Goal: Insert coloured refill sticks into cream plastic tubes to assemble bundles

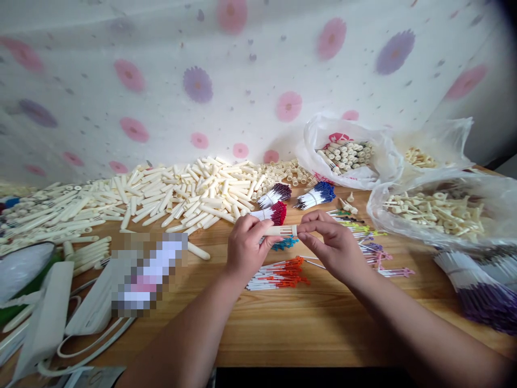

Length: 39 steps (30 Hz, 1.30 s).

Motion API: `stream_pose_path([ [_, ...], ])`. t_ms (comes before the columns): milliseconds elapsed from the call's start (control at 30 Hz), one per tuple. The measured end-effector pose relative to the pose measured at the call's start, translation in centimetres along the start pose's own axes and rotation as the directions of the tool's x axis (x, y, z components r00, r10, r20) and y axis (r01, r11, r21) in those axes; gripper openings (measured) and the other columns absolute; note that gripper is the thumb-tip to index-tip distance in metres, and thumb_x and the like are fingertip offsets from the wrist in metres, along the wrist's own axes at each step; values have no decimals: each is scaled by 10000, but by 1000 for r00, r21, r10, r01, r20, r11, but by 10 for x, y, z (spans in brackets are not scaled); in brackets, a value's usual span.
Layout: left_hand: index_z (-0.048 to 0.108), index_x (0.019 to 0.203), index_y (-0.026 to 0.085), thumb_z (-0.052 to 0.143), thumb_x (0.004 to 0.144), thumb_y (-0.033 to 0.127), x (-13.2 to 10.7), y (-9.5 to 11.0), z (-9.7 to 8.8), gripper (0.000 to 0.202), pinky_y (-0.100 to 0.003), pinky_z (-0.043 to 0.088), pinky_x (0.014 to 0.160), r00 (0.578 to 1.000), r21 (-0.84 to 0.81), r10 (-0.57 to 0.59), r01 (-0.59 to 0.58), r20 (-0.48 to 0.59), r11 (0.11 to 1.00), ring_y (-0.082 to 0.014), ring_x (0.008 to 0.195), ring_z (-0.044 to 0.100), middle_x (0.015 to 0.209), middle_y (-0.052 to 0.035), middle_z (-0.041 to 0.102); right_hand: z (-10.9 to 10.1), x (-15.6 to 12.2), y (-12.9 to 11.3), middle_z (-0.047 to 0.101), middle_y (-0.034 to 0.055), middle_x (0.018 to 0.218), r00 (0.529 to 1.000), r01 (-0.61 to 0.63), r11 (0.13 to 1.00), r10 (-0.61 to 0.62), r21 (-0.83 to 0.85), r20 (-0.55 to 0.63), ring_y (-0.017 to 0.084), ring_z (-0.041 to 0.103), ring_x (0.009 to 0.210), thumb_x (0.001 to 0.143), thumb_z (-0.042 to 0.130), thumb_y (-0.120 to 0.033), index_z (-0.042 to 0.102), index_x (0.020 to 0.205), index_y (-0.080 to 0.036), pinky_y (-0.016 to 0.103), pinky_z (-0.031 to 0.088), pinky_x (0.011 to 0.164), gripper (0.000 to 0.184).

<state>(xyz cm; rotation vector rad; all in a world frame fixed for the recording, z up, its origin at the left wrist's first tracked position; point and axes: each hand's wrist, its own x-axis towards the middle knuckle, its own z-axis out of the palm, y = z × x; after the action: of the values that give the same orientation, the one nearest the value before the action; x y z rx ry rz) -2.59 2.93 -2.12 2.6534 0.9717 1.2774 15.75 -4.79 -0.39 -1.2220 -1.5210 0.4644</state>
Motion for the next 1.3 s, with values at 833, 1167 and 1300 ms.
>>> stream_pose_path([
  [833,526,690,181,572,784,386,1,1,17,230,-195,349,562,857,-281,-304,439,416,853,-105,565,389,581,56,420,-113,-101,32,621,82,914,954,96,764,111,-637,278,184,556,889,873,514,-173,680,920,-190,324,461,793,173],
  [1167,594,784,170,573,778,361,-3,-4,23,192,-224,402,647,837,-296,-295,458,461,838,-131,656,473,687,18,542,-39,-82,25,604,92,838,951,103,508,203,-855,235,206,508,822,923,423,-222,645,781,-158,330,407,757,271],
  [1300,621,816,169,571,773,353,-1,-5,22,195,-227,399,651,839,-273,-289,444,462,853,-135,666,483,696,14,566,-48,-79,27,598,89,870,954,121,453,192,-883,229,210,505,833,930,410,-201,619,830,-152,332,390,762,237],
])
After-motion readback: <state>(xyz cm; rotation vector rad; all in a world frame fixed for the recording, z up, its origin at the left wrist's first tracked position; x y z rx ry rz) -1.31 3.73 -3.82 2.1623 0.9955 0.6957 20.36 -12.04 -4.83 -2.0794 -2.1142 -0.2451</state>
